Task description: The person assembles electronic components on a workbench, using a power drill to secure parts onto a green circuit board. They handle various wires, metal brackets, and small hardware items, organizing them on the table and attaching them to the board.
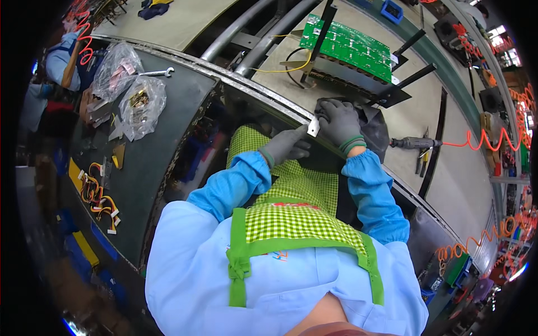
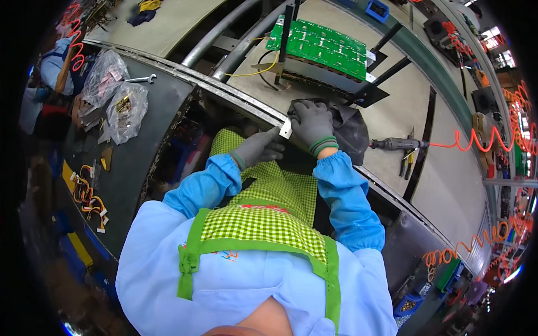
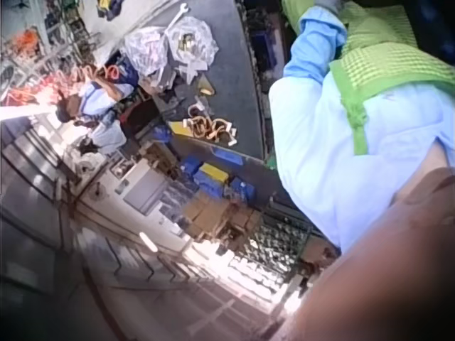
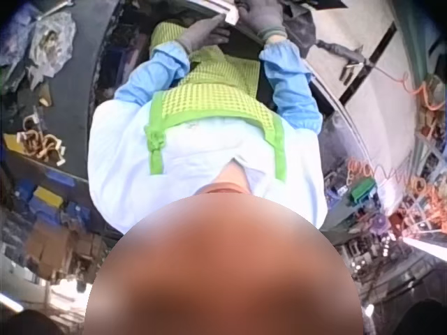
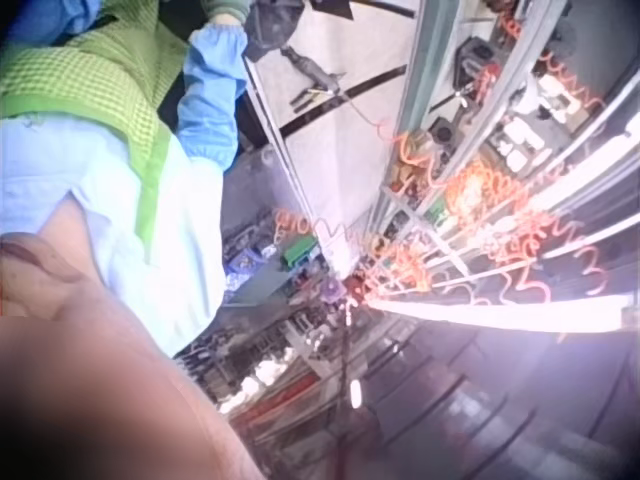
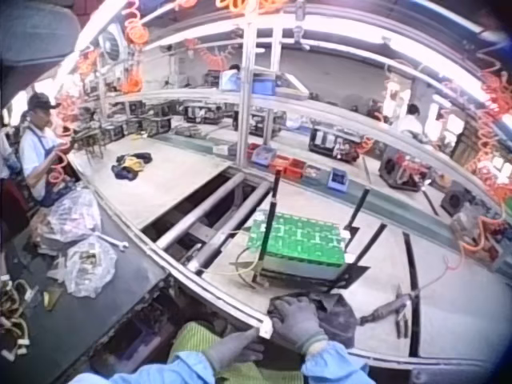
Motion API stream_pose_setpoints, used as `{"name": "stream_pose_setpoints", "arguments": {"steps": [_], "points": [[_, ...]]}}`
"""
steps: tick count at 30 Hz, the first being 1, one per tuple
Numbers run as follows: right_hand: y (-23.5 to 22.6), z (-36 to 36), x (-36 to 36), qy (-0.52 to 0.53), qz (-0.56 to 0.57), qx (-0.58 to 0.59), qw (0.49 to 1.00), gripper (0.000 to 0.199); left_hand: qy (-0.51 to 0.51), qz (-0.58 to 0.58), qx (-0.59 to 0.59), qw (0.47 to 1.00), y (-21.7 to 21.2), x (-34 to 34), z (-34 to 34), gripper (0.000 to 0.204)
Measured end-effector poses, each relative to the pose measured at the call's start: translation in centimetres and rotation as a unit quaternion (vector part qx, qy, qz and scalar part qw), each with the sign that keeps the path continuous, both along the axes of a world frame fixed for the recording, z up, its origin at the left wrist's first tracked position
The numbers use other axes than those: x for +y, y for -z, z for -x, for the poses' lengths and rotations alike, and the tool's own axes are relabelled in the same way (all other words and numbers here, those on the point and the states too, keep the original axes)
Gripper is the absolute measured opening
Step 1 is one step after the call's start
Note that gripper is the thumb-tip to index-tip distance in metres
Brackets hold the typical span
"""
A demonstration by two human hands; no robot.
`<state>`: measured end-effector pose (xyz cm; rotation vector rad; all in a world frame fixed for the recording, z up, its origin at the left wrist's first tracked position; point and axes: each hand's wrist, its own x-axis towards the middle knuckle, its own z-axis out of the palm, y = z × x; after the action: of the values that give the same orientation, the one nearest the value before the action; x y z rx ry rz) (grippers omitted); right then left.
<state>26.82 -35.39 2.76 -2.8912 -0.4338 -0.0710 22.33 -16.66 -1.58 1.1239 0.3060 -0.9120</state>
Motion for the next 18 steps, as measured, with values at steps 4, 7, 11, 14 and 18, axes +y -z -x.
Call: {"name": "stream_pose_setpoints", "arguments": {"steps": [4,7,11,14,18], "points": [[-0.1,1.1,1.1,0.026,0.027,-0.020,0.999,0.045,0.059,0.057,-0.076,0.994,0.7,-1.1,-0.4,0.047],[-1.1,-0.4,-2.2,-0.005,-0.202,0.104,0.974,0.046,0.008,0.015,-0.034,0.999,0.7,-2.6,-1.0,0.037],[-1.8,-2.0,-4.5,-0.004,-0.370,0.037,0.928,0.038,-0.002,0.021,-0.021,1.000,1.1,-1.9,-1.8,0.035],[-2.3,-1.5,-2.3,-0.206,-0.153,-0.012,0.967,0.039,0.003,-0.003,-0.036,0.999,1.0,-1.8,-2.0,0.036],[0.9,1.1,-0.7,-0.117,-0.066,-0.041,0.990,0.035,0.050,-0.092,-0.157,0.982,1.0,-1.7,-1.5,0.039]]}}
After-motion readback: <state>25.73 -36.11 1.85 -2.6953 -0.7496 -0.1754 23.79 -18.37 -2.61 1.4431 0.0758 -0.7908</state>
